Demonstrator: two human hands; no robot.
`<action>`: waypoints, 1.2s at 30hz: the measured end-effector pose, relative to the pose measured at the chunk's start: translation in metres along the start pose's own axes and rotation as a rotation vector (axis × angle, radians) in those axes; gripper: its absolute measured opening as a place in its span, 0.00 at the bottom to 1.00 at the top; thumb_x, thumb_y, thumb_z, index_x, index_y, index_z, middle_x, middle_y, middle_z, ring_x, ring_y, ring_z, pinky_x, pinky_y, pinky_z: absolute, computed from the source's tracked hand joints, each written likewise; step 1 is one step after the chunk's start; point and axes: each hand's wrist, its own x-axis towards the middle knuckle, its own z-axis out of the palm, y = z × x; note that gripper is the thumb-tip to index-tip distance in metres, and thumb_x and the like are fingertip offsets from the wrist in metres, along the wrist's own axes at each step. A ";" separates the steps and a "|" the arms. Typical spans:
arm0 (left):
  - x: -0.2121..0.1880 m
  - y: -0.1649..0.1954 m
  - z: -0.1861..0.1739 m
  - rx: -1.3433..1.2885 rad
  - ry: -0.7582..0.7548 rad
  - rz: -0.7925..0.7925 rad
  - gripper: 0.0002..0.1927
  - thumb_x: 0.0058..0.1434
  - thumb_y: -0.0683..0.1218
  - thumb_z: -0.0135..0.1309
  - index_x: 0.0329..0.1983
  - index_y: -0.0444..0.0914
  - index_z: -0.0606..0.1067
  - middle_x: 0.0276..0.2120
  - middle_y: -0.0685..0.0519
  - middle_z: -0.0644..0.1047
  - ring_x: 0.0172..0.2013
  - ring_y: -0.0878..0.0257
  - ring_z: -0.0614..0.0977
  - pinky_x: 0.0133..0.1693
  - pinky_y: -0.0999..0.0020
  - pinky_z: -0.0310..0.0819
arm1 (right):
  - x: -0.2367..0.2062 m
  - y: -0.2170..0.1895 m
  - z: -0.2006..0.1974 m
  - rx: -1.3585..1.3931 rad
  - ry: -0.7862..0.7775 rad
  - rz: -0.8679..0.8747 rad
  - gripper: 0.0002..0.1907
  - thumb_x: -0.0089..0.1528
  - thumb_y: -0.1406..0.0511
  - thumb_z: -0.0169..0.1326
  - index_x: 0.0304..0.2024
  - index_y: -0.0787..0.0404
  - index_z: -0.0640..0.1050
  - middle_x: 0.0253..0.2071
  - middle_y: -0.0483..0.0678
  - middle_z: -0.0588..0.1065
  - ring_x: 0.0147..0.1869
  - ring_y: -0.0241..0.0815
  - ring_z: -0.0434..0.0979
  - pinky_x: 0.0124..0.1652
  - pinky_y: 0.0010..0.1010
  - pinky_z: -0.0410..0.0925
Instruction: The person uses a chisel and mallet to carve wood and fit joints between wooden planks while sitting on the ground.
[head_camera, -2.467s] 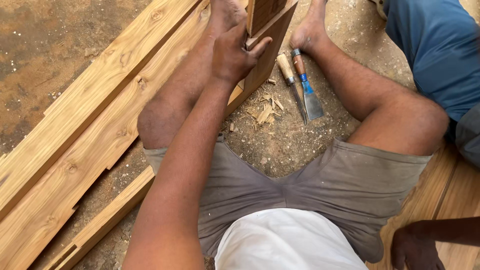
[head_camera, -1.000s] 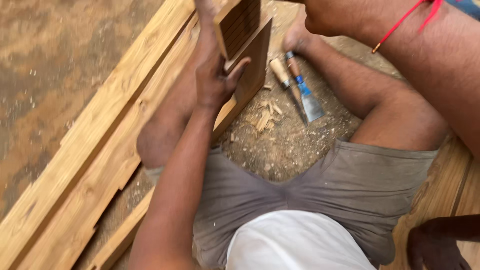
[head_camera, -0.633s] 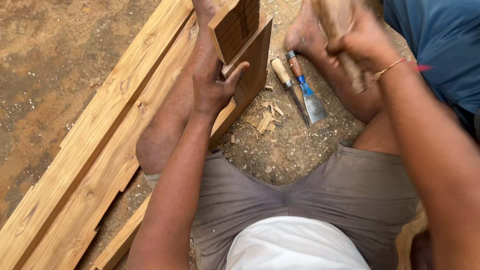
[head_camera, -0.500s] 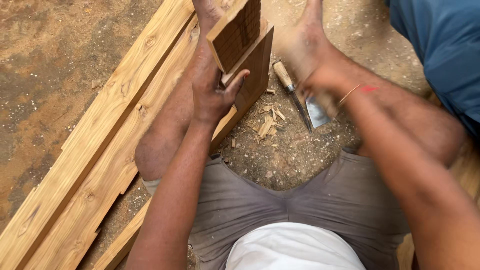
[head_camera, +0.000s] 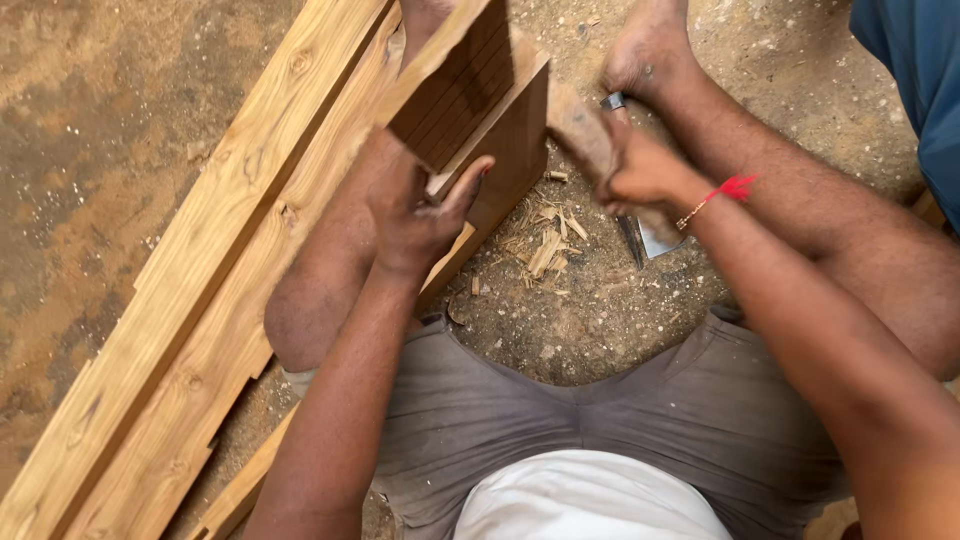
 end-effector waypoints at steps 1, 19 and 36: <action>-0.001 -0.001 0.000 0.019 0.018 0.044 0.19 0.67 0.46 0.69 0.53 0.34 0.75 0.42 0.47 0.83 0.41 0.61 0.88 0.42 0.69 0.85 | -0.002 0.004 0.004 -0.066 0.025 -0.234 0.61 0.45 0.81 0.60 0.77 0.55 0.48 0.45 0.60 0.76 0.30 0.44 0.79 0.26 0.33 0.74; -0.010 -0.007 0.003 0.026 -0.033 -0.089 0.17 0.66 0.50 0.68 0.49 0.36 0.77 0.35 0.49 0.84 0.36 0.63 0.89 0.37 0.71 0.88 | -0.031 0.003 0.001 0.151 0.139 -0.065 0.56 0.49 0.82 0.55 0.77 0.56 0.51 0.47 0.62 0.75 0.30 0.42 0.78 0.26 0.33 0.75; -0.009 0.004 -0.004 0.035 0.009 -0.029 0.16 0.67 0.49 0.67 0.48 0.36 0.75 0.37 0.48 0.84 0.39 0.62 0.89 0.39 0.71 0.87 | 0.017 -0.003 -0.013 0.010 0.113 -0.264 0.59 0.48 0.81 0.60 0.79 0.61 0.51 0.60 0.68 0.72 0.43 0.43 0.81 0.34 0.31 0.79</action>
